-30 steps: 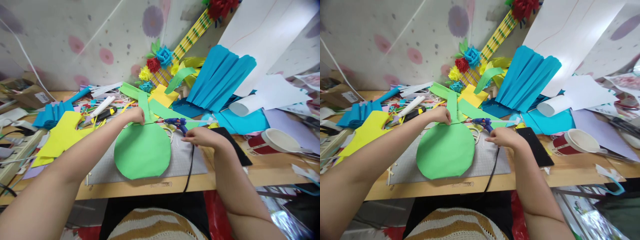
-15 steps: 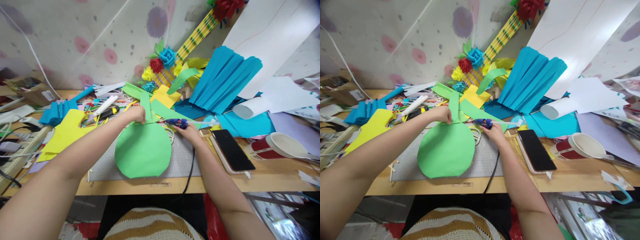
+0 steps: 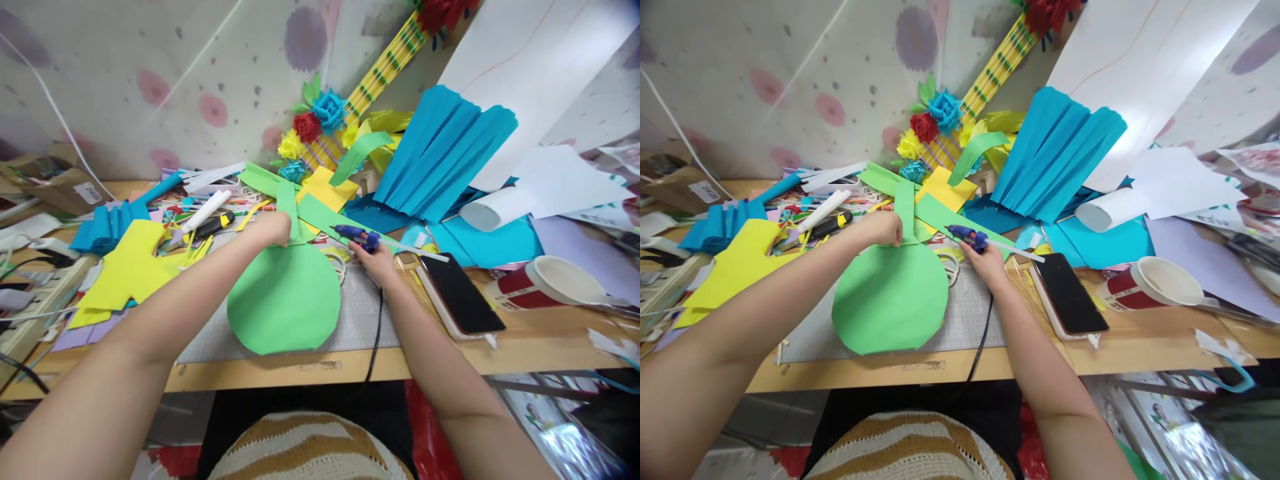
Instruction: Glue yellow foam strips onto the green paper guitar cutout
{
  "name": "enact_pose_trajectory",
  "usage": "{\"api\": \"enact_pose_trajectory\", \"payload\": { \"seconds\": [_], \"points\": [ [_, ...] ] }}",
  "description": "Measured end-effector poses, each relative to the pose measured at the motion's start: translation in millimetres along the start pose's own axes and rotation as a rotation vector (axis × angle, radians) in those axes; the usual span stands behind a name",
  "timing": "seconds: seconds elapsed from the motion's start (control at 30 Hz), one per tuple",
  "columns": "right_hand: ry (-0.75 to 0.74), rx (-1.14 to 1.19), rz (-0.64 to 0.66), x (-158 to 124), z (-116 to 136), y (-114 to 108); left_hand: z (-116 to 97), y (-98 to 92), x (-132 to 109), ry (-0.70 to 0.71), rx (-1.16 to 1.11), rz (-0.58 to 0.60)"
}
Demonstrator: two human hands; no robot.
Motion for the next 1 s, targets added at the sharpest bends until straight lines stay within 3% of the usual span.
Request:
{"api": "enact_pose_trajectory", "payload": {
  "seconds": [0.1,0.17,0.23,0.33,0.4,0.47,0.67,0.83,1.0],
  "points": [
    [0.06,0.209,0.03,-3,9,-1,9,0.9,0,0.045,-0.072,-0.023],
    [0.071,0.244,0.044,-5,16,-3,23,4.3,-1,0.078,-0.251,-0.059],
    [0.07,0.234,0.04,-4,23,-6,38,11.9,-4,0.115,-0.606,-0.088],
    [0.035,0.231,0.059,-2,37,-12,56,32.0,-17,0.227,-1.31,-0.094],
    [-0.03,0.255,0.157,-1,52,-13,62,48.5,-26,0.283,-1.641,-0.079],
    [-0.096,0.271,0.3,-2,69,-12,65,63.9,-34,0.261,-1.816,-0.044],
    [-0.216,0.22,0.582,-11,106,15,65,87.0,-47,0.189,-2.032,-0.053],
    [-0.192,0.193,0.621,-13,97,34,66,90.9,-51,0.171,-2.089,-0.113],
    [-0.201,0.142,0.704,-14,88,34,61,88.1,-53,0.137,-2.028,-0.112]
  ]
}}
Point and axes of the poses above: each hand's wrist, its own x-axis towards the middle knuckle, its own y-axis out of the palm, z = x × y, the point moved 1 cm from there along x, towards the middle knuckle
